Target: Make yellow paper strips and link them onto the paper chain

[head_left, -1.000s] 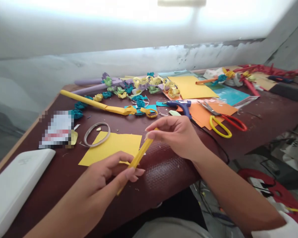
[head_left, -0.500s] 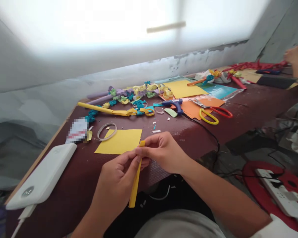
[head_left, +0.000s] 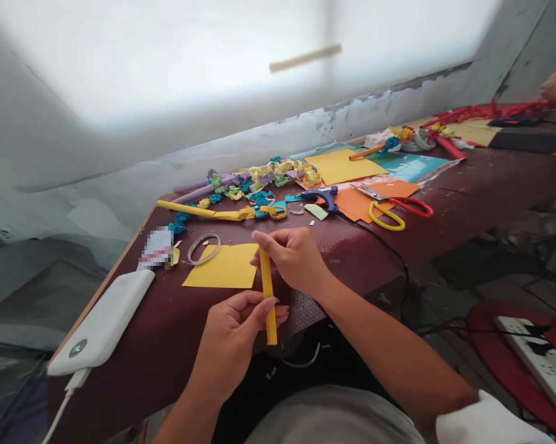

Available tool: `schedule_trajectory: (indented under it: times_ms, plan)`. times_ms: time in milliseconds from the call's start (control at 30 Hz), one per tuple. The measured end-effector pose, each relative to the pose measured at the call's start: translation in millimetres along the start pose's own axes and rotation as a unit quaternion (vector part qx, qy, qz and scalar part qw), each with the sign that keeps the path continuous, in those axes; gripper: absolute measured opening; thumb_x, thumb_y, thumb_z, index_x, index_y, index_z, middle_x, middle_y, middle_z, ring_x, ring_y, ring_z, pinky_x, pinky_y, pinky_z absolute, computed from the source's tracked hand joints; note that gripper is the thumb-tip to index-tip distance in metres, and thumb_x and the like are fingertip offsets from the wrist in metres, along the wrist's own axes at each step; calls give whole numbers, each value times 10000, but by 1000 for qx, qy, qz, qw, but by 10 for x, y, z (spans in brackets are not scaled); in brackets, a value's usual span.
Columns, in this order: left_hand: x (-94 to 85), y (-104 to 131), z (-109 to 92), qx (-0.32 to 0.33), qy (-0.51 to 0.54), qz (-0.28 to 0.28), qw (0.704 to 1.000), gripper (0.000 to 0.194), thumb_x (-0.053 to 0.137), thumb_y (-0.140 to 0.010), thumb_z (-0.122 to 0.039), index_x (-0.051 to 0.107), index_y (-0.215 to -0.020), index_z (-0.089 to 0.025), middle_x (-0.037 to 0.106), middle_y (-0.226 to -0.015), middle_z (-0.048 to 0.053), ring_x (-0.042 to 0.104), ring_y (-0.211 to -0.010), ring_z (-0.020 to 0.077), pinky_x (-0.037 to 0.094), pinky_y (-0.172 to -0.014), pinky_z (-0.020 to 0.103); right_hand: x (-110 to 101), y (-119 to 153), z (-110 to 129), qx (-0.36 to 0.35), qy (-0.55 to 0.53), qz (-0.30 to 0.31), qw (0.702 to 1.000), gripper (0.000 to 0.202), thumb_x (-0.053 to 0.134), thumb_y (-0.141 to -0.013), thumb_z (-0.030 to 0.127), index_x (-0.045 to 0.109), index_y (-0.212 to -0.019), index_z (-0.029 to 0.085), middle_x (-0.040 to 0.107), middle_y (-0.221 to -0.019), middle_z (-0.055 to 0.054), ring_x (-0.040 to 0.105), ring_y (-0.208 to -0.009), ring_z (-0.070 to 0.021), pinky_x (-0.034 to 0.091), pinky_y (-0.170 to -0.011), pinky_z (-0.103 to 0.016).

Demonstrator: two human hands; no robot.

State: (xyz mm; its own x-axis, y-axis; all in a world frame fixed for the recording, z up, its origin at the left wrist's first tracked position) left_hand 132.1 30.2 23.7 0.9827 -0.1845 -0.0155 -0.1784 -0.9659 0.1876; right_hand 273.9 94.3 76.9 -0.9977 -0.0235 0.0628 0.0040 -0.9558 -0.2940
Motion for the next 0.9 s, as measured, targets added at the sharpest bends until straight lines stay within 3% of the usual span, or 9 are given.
schedule_trajectory:
  times_ms: [167,467,567,733,900]
  plan:
    - [23,-16,109,-14,26,-24,999,404,909,-743,-465,748,-915,-136,828,-866,117,814,-868,247,662,-830,311,19,-204,-126,-9,-20,11,1000,534,709,-888,642,748,-706,141,766,-714,-91,721,-641,-167,546,-597,-248]
    - [37,27,246,-8,20,-39,999,363,908,-752,-427,747,-887,-130,827,-864,122,811,-832,226,649,-761,268,22,-289,-287,27,-54,14,998,559,737,-837,682,710,-689,143,752,-671,-97,725,-603,-173,567,-562,-257]
    - [32,53,288,0,21,-43,999,348,894,-767,-431,746,-884,-140,825,-834,109,804,-795,213,643,-739,263,7,-303,-293,25,-50,11,998,570,740,-822,701,705,-689,148,698,-591,-58,658,-514,-147,507,-494,-242]
    - [116,165,361,9,19,-29,999,317,882,-772,-424,761,-839,-138,814,-800,111,793,-772,215,629,-738,267,-96,-278,-248,-18,-28,-46,998,557,721,-845,705,679,-700,170,514,-496,46,448,-436,-76,316,-425,-217]
    - [6,357,321,35,-1,-43,998,321,779,-870,-479,705,-786,-178,740,-678,33,695,-620,140,552,-625,222,-41,-125,-106,-37,-19,-22,999,564,684,-871,725,660,-689,192,541,-479,35,500,-410,-98,343,-418,-228]
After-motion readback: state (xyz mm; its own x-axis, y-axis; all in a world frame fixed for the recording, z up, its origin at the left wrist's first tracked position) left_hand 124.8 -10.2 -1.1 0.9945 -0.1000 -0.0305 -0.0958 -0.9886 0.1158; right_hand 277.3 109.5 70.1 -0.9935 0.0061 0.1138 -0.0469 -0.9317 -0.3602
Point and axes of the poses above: each hand's wrist, its own y-axis away from the middle knuckle, its own x-axis out of the palm, z = x × y, the point moved 8 cm from there along -y, towards the middle knuckle
